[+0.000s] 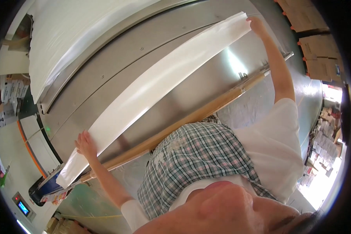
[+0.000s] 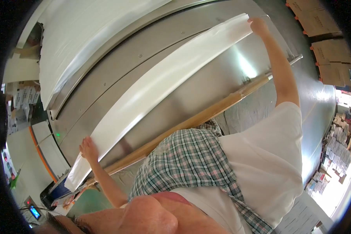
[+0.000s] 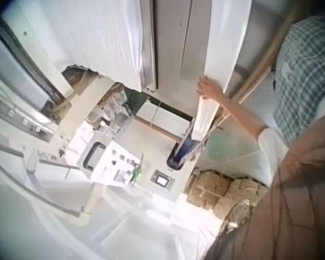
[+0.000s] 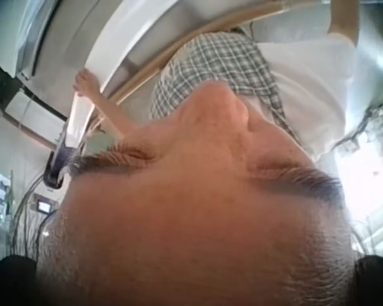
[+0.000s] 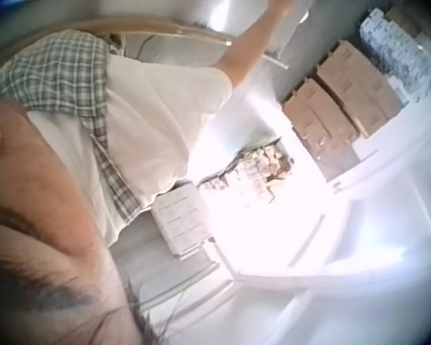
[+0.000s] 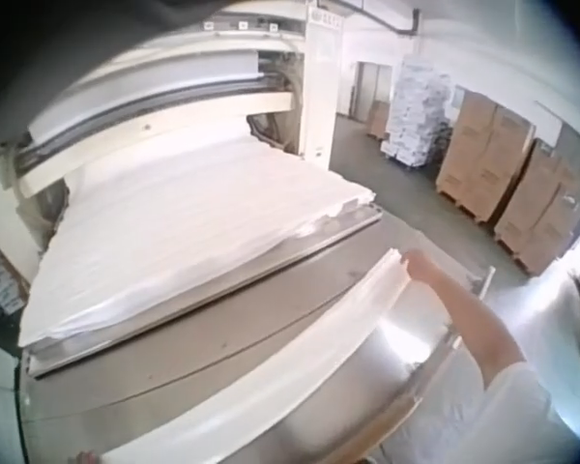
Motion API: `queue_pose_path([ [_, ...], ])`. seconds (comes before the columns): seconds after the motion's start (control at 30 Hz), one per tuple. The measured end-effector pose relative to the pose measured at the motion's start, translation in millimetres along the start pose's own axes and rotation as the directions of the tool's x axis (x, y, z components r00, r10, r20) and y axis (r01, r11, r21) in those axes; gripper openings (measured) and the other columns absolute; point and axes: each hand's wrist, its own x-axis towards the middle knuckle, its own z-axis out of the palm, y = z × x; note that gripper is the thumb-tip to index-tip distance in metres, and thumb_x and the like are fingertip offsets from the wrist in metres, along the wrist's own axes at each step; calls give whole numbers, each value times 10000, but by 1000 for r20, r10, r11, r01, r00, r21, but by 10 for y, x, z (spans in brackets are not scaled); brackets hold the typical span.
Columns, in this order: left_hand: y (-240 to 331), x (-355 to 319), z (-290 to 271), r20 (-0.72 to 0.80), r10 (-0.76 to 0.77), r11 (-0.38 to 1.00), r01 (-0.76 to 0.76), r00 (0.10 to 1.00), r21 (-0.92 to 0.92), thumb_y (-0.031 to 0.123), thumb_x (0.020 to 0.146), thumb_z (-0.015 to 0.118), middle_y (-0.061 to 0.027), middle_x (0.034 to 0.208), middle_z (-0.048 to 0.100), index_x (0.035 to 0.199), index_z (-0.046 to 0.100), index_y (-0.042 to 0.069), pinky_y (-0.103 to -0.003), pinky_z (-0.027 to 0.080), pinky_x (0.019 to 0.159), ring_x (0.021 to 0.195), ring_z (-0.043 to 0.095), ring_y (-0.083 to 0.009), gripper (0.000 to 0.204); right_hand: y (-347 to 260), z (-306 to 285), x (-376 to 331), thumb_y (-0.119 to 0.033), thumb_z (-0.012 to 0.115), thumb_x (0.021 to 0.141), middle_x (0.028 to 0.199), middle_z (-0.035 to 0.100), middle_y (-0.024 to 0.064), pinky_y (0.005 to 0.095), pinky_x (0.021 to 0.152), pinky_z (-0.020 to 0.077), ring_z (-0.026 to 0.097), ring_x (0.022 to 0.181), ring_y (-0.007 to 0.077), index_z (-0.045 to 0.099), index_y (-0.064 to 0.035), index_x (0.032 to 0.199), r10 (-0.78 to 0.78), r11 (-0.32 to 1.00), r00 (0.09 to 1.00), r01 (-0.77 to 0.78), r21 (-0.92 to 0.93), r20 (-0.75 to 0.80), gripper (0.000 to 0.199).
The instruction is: Picking up stacks of paper from a machine and placing them on a workspace for further processing.
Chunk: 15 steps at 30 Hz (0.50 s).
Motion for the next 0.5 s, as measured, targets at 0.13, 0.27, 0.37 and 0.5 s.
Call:
queue_pose_path([
  [0.13,209,-117,-20,98,-52,998,50,994,26,546,889,250,-74,1345,382,1216,487,237,-661,128,955,1275,228,-382,509,-336,431,286,-303,376,887,1146,534,170,435,909,368,499,1053,359,521,-65,1122,56,987,962,-93,129,266,364],
  [0.27,248,-67,120,131,5,1000,-9,991,28,549,889,243,-75,1349,375,1224,478,235,-668,126,952,1284,215,-378,515,20,629,377,-410,357,902,1191,510,181,377,940,352,487,1095,318,487,-42,1184,24,999,992,-27,22,120,482],
  [0.37,-192,-12,233,156,-8,997,-5,988,80,544,891,251,-94,1348,372,1238,463,233,-663,135,954,1288,215,-365,512,-122,515,346,-428,404,894,1183,525,153,328,941,358,482,1099,242,445,-50,1246,-189,968,895,100,231,404,517],
  [0.5,-1039,-214,192,-192,9,975,34,981,219,440,891,372,-121,1314,398,1253,433,197,-585,274,938,1236,305,-362,440,-761,361,-114,-276,611,804,1183,512,80,341,896,389,479,1056,176,437,-116,1268,-390,787,658,-125,604,644,521],
])
